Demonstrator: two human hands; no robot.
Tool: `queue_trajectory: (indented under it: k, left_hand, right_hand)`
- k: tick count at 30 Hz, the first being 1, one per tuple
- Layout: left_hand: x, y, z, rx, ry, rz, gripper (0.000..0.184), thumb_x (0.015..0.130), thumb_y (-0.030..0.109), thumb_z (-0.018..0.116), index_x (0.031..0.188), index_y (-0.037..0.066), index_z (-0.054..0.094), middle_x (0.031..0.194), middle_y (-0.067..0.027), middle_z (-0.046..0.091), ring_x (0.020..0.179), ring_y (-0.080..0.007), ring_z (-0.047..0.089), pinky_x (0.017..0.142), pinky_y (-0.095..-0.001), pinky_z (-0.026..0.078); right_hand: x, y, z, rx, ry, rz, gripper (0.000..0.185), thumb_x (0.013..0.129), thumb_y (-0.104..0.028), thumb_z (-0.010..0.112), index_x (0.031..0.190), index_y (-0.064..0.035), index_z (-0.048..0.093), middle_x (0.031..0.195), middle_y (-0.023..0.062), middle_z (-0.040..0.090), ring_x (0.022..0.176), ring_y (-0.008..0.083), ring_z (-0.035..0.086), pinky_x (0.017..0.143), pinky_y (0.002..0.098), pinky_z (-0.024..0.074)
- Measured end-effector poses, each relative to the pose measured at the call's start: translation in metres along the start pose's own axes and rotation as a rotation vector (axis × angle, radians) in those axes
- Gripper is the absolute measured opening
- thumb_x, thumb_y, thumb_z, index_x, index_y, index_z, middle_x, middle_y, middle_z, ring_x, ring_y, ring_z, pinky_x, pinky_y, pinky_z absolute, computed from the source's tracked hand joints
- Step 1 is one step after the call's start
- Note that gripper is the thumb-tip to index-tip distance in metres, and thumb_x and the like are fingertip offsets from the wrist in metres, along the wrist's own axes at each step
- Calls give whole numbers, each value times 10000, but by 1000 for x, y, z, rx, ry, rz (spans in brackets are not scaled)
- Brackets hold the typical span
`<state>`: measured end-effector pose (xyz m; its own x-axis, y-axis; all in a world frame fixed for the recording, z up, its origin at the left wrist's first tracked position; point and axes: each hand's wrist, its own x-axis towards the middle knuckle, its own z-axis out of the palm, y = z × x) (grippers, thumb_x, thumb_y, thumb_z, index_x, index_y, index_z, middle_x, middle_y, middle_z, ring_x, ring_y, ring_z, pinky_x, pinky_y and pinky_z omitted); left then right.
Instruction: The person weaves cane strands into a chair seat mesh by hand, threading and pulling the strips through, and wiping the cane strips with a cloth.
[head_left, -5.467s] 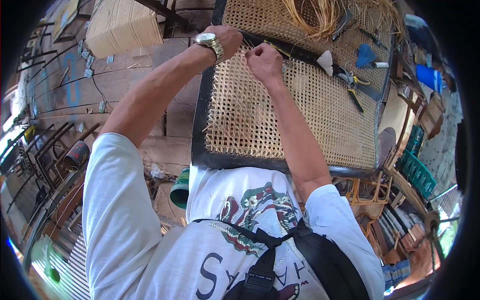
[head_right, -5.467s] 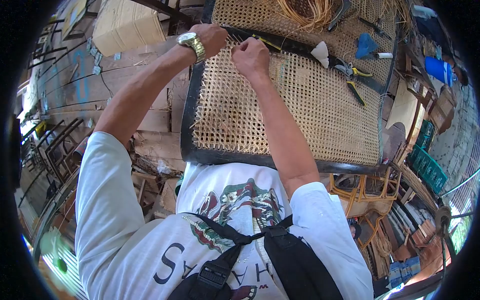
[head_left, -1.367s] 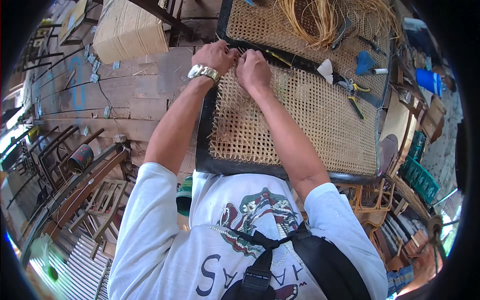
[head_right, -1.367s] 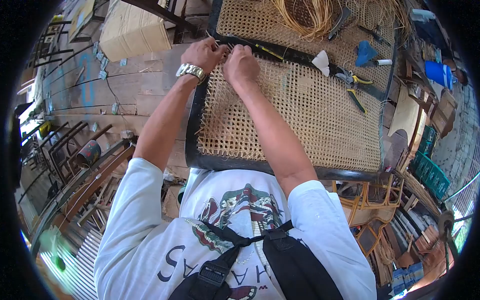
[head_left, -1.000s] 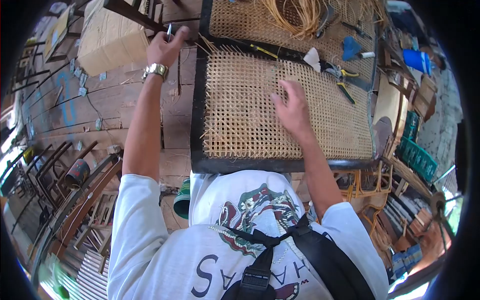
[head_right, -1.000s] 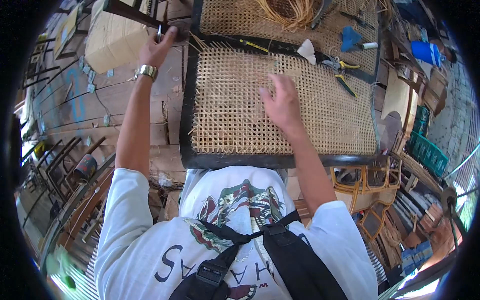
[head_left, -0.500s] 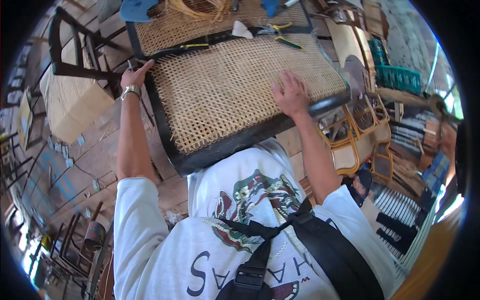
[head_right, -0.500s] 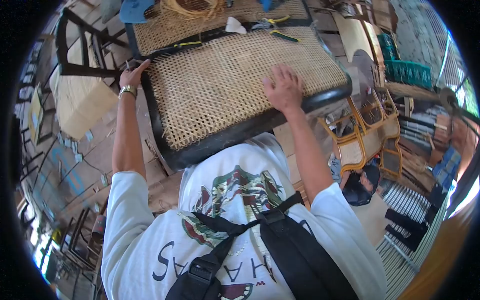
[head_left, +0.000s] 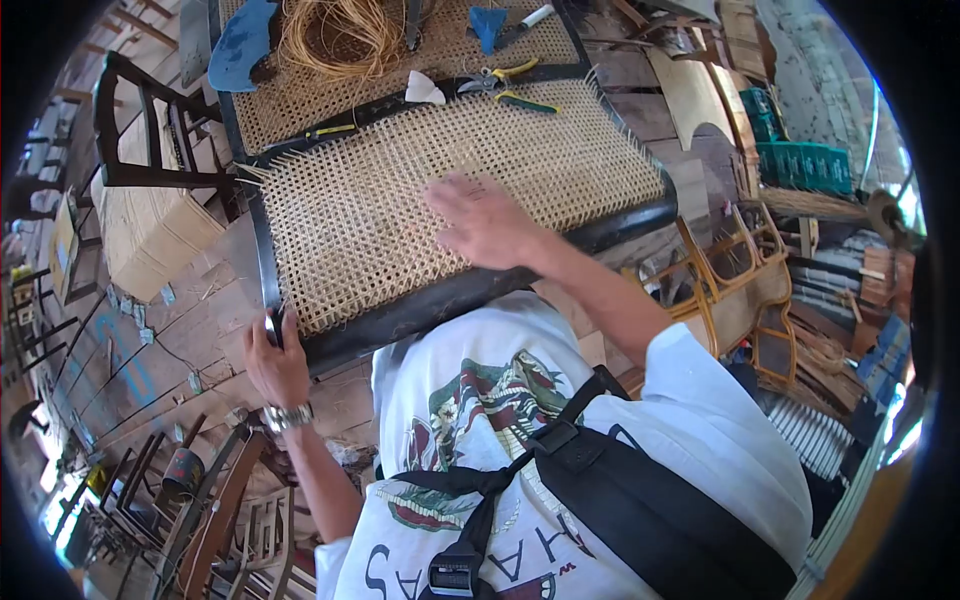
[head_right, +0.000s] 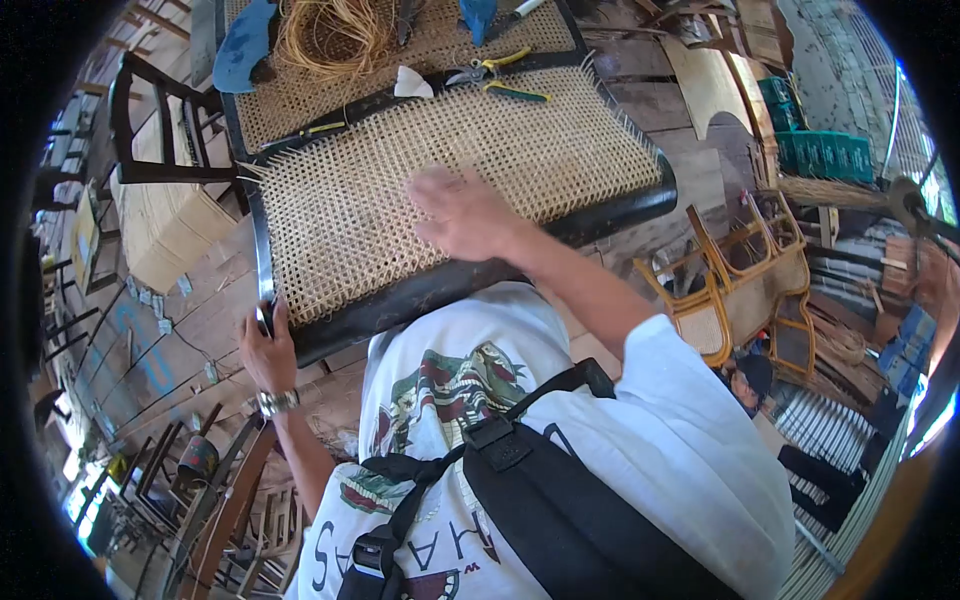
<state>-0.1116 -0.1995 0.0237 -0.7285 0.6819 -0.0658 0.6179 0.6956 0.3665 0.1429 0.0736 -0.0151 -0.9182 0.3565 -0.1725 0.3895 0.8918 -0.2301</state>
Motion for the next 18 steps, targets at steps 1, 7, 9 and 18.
queue_trajectory:
  k: [1,7,9,18]
  left_hand:
    - [-14,1,7,-67,112,-54,390,916,367,731,1135,46,697,1019,-153,682,865,-320,671,731,-417,518]
    - [-34,11,44,-314,393,-346,348,875,266,792,1146,58,723,1049,-117,689,919,-246,660,824,-369,519]
    - [-32,13,44,-447,381,-452,409,848,290,824,1148,34,716,1057,-81,699,953,-187,638,869,-330,503]
    - [-28,-18,51,-700,333,-515,461,777,257,897,1128,22,713,1069,-64,696,999,-165,620,886,-307,491]
  right_hand:
    - [-13,30,-4,-6,16,71,655,1016,-458,448,1526,-55,372,1597,143,347,1485,331,302,1205,536,209]
    - [-49,177,0,-26,177,405,709,993,-504,491,1521,-46,373,1590,204,327,1478,371,298,1198,538,215]
    - [-29,204,-4,-88,235,456,813,966,-571,512,1559,-56,302,1610,215,274,1492,381,260,1203,545,204]
    - [78,251,-40,-116,-131,226,944,870,-709,566,1588,-168,279,1626,140,287,1506,344,248,1187,625,207]
